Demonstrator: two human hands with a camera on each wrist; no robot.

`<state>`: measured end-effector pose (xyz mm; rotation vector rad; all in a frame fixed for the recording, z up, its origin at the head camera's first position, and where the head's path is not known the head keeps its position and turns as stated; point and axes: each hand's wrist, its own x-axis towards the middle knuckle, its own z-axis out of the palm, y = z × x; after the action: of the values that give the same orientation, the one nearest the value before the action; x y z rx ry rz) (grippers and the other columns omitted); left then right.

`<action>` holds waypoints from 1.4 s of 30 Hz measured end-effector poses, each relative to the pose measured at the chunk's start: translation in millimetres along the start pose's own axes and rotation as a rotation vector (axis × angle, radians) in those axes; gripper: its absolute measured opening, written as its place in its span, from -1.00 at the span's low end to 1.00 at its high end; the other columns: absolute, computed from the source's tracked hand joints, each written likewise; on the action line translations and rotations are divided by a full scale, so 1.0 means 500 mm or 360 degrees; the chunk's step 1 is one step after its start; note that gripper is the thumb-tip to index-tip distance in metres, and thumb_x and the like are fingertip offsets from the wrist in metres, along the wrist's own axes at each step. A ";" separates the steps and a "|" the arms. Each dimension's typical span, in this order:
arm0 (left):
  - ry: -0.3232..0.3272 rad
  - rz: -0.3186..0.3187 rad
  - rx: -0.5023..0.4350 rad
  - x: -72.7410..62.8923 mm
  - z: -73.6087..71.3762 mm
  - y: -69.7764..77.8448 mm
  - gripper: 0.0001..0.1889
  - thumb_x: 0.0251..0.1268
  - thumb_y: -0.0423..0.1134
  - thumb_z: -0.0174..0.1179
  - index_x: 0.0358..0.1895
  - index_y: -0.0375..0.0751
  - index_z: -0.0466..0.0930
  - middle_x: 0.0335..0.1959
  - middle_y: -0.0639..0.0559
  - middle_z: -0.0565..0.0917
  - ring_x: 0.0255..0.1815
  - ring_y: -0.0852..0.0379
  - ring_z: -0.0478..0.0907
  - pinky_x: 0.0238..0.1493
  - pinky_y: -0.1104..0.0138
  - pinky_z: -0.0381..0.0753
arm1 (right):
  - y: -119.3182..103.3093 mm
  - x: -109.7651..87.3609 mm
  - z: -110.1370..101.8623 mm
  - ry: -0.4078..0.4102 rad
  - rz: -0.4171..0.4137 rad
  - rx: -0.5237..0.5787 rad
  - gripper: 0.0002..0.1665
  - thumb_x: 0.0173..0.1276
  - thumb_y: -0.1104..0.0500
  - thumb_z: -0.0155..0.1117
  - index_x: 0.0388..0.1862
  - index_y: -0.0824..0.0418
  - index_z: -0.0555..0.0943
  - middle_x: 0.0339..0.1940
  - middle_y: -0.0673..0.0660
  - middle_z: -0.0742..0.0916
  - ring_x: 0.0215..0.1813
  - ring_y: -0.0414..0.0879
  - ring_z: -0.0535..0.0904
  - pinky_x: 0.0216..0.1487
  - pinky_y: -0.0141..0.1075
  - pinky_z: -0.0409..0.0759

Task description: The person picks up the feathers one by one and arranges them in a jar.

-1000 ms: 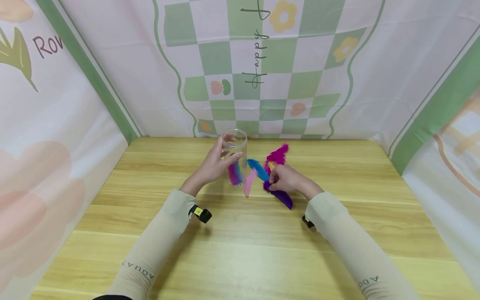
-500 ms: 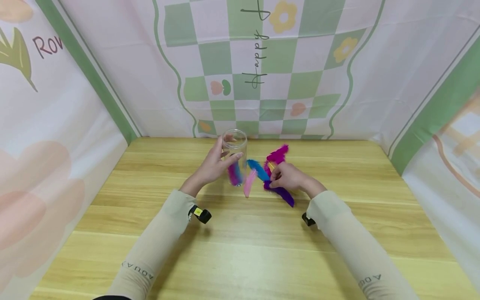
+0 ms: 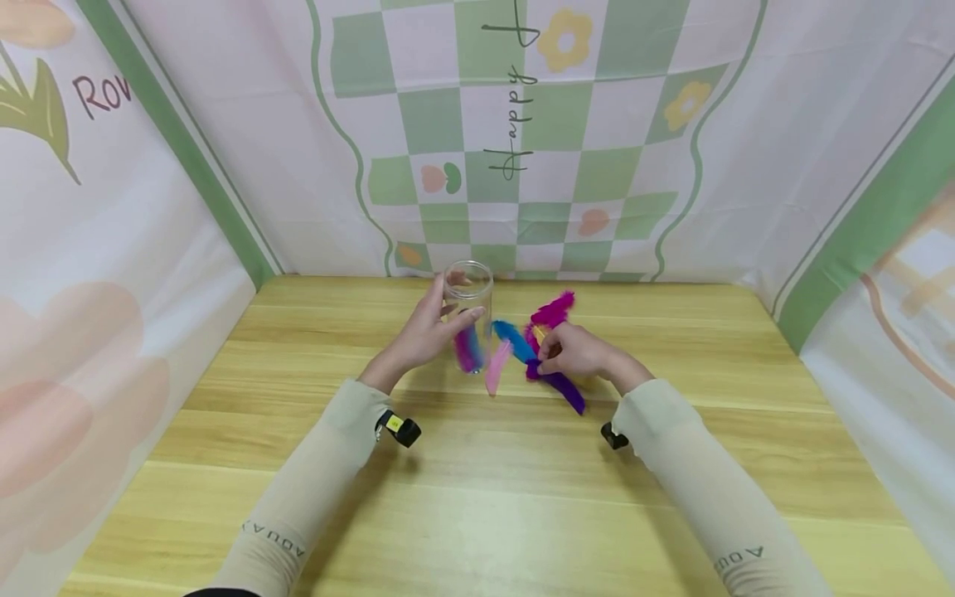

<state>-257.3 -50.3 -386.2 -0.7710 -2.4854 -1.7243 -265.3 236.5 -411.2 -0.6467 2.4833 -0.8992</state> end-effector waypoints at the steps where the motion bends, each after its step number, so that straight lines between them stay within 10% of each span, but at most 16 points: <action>1: 0.0000 -0.0001 0.0000 0.000 0.000 0.001 -0.32 0.50 -0.01 0.23 0.49 -0.13 0.11 0.41 -0.16 0.34 0.45 -0.12 0.34 0.49 -0.06 0.33 | 0.000 0.000 0.000 -0.0006 -0.0004 -0.0006 -0.92 0.36 0.28 0.42 -0.30 0.29 0.70 -0.33 0.08 0.74 -0.27 -0.09 0.59 -0.12 -0.21 0.60; 42: -0.0009 -0.0004 0.0010 0.002 -0.002 -0.001 -0.24 0.49 0.00 0.24 0.56 -0.12 0.05 0.44 -0.08 0.33 0.46 -0.06 0.33 0.47 -0.09 0.35 | -0.015 -0.012 -0.007 0.0113 -0.0068 0.0215 -0.83 0.32 0.31 0.45 -0.22 0.36 0.63 -0.32 0.16 0.71 -0.27 -0.05 0.56 -0.29 -0.34 0.57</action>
<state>-258.6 -51.1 -386.1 -0.7737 -2.4957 -1.7167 -260.2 236.2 -402.4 -0.6349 2.4524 -1.1131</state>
